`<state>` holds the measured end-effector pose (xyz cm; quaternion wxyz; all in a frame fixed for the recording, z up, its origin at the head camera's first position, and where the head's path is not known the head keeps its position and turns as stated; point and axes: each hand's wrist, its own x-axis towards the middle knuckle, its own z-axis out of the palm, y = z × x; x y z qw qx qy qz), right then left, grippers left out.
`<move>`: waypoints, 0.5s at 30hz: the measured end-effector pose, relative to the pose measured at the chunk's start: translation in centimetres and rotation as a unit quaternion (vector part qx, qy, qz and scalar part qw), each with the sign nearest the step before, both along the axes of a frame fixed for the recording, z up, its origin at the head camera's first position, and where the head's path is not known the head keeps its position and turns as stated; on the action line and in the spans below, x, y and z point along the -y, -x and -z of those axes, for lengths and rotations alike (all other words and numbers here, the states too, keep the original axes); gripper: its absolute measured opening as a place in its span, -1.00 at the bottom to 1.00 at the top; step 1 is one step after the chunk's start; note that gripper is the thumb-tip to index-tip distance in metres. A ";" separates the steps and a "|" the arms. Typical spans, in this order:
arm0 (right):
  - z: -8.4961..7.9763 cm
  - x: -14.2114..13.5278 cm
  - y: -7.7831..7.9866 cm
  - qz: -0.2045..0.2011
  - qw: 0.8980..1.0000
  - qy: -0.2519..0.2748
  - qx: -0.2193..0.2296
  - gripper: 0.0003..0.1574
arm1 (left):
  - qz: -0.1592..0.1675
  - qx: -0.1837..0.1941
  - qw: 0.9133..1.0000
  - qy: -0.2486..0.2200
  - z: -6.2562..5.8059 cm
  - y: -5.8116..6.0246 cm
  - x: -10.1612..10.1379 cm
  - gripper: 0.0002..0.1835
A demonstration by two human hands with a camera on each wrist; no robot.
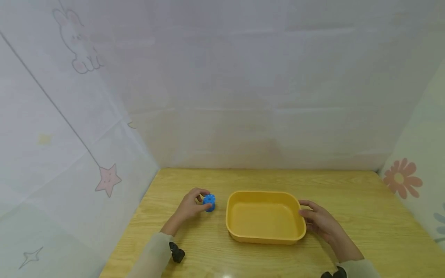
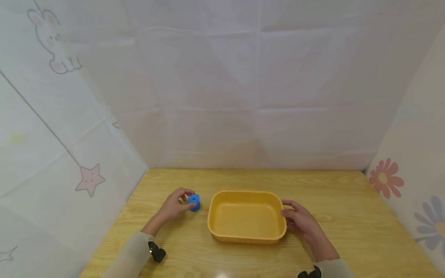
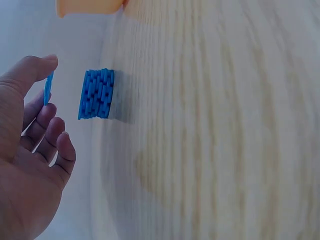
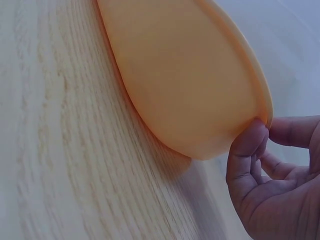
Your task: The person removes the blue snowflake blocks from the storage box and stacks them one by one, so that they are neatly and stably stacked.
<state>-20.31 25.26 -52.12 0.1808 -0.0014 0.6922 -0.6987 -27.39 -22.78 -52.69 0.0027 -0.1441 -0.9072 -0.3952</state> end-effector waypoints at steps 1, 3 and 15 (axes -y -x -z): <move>0.0 0.0 0.0 0.001 1.000 0.000 0.000 -0.13 | -0.002 0.000 1.000 -0.001 0.1 0.1 0.1 -0.58; 0.1 0.0 0.0 0.002 1.000 0.000 0.002 -0.14 | -0.005 0.002 1.000 -0.003 0.3 0.1 0.4 -0.58; 0.1 0.1 0.0 0.006 1.000 0.000 -0.001 -0.13 | -0.014 0.017 1.000 -0.002 1.7 0.4 1.1 -0.56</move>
